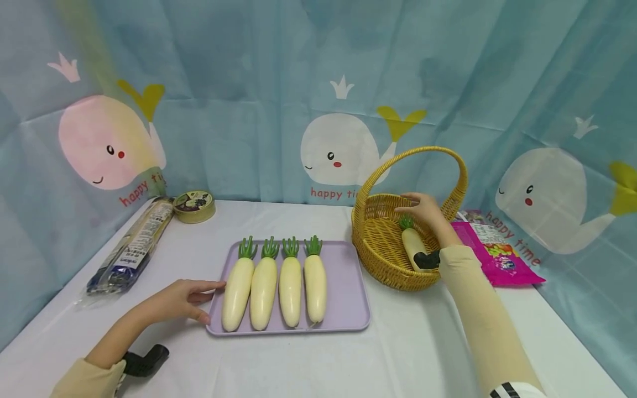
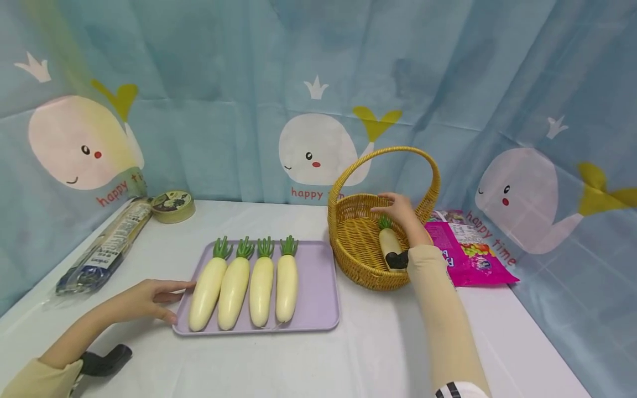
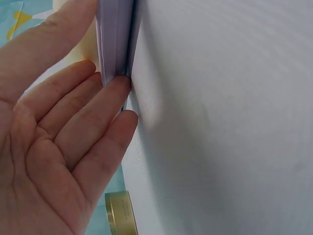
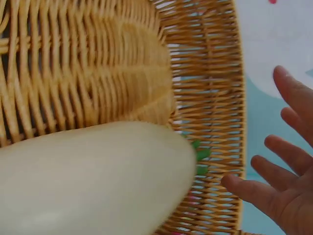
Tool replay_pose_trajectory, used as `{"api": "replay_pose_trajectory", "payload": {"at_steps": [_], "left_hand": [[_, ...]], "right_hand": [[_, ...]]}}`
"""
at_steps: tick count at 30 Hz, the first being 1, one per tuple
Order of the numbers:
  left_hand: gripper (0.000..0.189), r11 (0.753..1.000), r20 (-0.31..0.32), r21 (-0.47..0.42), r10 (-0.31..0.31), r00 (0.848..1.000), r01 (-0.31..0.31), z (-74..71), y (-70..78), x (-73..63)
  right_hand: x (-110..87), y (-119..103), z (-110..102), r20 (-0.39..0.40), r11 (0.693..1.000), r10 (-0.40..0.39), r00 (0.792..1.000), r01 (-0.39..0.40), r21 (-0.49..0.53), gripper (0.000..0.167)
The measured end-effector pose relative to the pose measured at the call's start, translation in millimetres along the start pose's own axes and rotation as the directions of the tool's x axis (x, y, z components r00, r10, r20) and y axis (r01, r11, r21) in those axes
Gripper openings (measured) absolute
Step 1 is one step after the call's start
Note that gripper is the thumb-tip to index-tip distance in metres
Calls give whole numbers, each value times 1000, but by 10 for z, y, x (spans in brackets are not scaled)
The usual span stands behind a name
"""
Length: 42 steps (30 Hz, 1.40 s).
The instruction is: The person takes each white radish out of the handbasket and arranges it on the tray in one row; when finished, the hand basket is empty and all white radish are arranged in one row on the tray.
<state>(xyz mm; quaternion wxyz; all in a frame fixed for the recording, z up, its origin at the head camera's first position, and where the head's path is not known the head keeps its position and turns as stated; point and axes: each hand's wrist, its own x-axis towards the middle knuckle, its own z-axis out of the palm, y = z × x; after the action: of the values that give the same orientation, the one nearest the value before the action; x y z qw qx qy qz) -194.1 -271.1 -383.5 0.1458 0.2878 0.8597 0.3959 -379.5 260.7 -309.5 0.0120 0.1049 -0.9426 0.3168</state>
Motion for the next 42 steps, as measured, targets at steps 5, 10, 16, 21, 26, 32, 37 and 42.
{"api": "replay_pose_trajectory", "payload": {"at_steps": [5, 10, 16, 21, 26, 32, 37, 42], "left_hand": [[76, 1000, -2, 29, 9, 1000, -9, -13, 23, 24], [76, 999, -4, 35, 7, 1000, -7, -20, 41, 31], [75, 1000, -4, 29, -1, 1000, 1, -22, 39, 25], [76, 1000, -7, 21, -9, 1000, 9, -10, 19, 15], [76, 1000, -4, 9, -8, 1000, 8, 6, -4, 9], [77, 1000, -10, 14, -24, 1000, 24, 7, 28, -5], [76, 1000, -13, 17, -25, 1000, 26, 9, 40, -8], [76, 1000, -11, 13, -7, 1000, 7, 5, 21, 7]], "right_hand": [[-23, 87, 59, 45, 995, 44, 998, -40, -92, 66], [-59, 109, 65, 74, 990, 62, 995, -52, -131, 64], [-66, 147, 83, 212, 986, 151, 966, -130, -109, 68], [-61, 176, 126, 288, 986, 164, 944, -145, -87, 71], [-73, 190, 161, 332, 979, 201, 922, -181, -89, 71], [-81, 172, 184, 345, 970, 243, 906, -226, -91, 71], [-63, 190, 200, 345, 962, 271, 899, -259, -80, 69], [-53, 214, 186, 319, 964, 259, 912, -226, -136, 67]]}}
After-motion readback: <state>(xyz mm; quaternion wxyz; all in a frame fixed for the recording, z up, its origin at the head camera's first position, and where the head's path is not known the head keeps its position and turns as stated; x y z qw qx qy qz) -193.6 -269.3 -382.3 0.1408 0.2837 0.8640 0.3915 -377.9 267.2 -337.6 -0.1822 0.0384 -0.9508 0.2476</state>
